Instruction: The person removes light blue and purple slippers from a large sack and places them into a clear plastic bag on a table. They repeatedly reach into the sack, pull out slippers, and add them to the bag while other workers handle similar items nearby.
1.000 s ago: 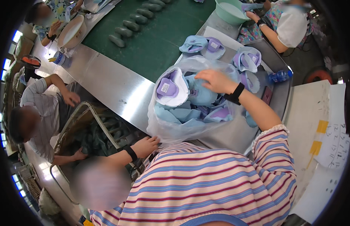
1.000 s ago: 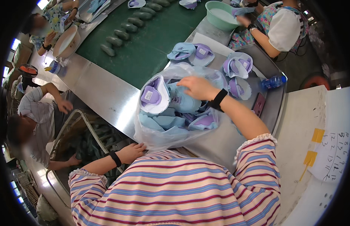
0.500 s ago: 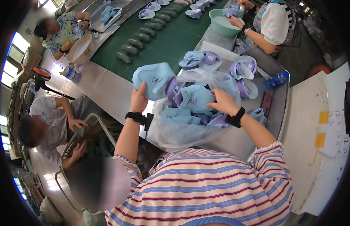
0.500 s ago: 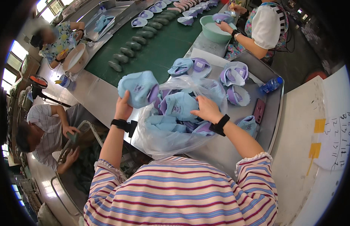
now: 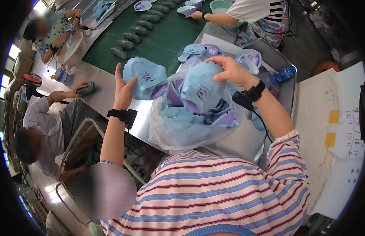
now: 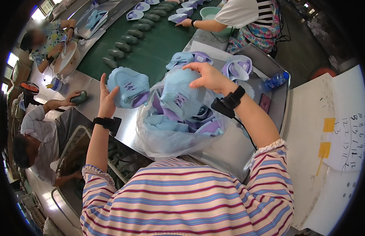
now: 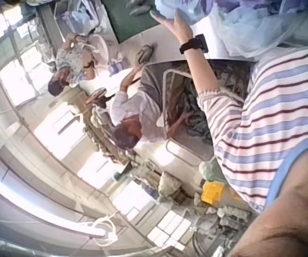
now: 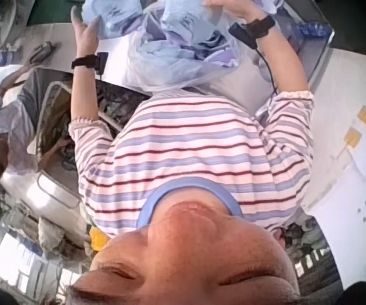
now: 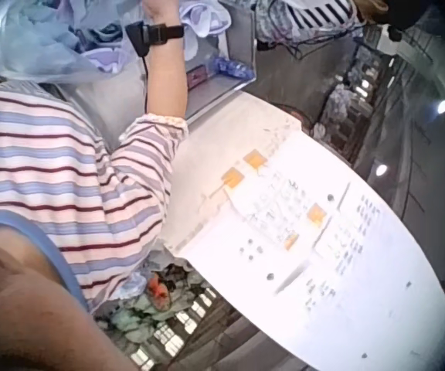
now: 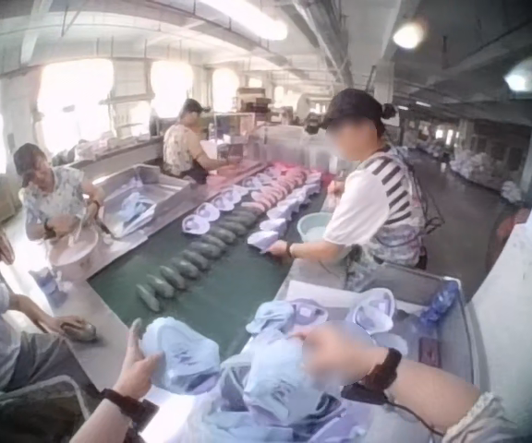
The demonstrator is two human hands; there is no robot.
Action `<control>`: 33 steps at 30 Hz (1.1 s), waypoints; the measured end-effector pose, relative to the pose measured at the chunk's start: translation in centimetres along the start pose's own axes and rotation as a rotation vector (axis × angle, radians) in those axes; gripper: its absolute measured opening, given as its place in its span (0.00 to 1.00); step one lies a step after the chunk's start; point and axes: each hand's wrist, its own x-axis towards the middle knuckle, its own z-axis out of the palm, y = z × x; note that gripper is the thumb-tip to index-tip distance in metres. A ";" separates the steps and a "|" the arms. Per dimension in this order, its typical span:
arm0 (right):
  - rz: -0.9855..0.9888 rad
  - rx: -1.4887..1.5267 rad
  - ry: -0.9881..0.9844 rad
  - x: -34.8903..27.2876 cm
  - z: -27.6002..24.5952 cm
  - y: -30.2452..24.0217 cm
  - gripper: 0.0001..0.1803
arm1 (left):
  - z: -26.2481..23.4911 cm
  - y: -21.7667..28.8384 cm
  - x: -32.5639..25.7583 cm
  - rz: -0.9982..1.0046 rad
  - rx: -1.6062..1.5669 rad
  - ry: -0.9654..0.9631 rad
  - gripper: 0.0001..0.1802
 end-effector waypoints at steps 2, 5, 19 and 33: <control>-0.018 -0.092 -0.020 0.5 -0.5 0.0 0.29 | 0.4 0.1 0.9 0.046 0.085 -0.035 0.23; -0.073 -0.065 -0.088 1.2 -0.9 0.8 0.29 | 2.1 1.2 2.0 0.041 0.377 -0.248 0.18; -0.049 -0.983 -0.143 0.9 5.8 6.1 0.33 | 0.7 -3.3 17.8 0.069 0.453 0.097 0.26; 0.228 -0.467 0.220 -0.8 -3.7 13.2 0.25 | 16.5 -11.9 1.2 0.203 1.222 -1.085 0.48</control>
